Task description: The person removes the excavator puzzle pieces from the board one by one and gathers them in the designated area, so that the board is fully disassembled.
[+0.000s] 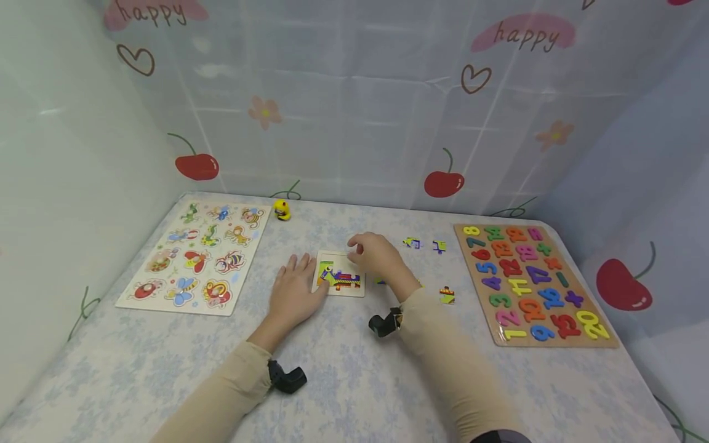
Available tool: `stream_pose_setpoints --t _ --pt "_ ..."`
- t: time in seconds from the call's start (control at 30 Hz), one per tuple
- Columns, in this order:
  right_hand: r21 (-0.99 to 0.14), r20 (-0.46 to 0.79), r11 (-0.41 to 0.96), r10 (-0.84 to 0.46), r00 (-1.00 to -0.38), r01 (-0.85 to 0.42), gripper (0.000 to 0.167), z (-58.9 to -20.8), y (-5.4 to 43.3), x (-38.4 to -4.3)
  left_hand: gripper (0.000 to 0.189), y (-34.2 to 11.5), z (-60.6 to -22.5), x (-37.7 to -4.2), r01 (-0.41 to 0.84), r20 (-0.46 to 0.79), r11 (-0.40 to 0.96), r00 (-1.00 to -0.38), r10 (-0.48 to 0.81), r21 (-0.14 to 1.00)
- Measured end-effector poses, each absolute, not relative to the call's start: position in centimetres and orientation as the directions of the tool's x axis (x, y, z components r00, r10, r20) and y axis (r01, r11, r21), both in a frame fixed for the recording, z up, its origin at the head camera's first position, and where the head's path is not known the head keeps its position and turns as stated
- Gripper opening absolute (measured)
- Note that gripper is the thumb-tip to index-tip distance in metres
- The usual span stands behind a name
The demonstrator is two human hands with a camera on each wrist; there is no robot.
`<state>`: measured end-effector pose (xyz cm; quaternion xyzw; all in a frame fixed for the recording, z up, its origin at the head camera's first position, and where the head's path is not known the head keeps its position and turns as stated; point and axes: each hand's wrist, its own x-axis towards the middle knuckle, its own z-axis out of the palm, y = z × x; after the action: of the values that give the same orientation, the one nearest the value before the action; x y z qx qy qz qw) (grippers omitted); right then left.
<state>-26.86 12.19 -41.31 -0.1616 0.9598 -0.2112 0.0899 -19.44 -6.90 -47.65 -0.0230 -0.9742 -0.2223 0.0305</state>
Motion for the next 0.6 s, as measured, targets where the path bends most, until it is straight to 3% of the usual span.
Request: stream_pose_setpoints --t 0.6 --pt "-0.433 -0.049 0.781 -0.519 -0.853 -0.450 0.023 -43.1 8.8 -26.3 0.066 -6.9 -47.4 -19.3 0.061 0.093 0.893 -0.995 0.021 0.446"
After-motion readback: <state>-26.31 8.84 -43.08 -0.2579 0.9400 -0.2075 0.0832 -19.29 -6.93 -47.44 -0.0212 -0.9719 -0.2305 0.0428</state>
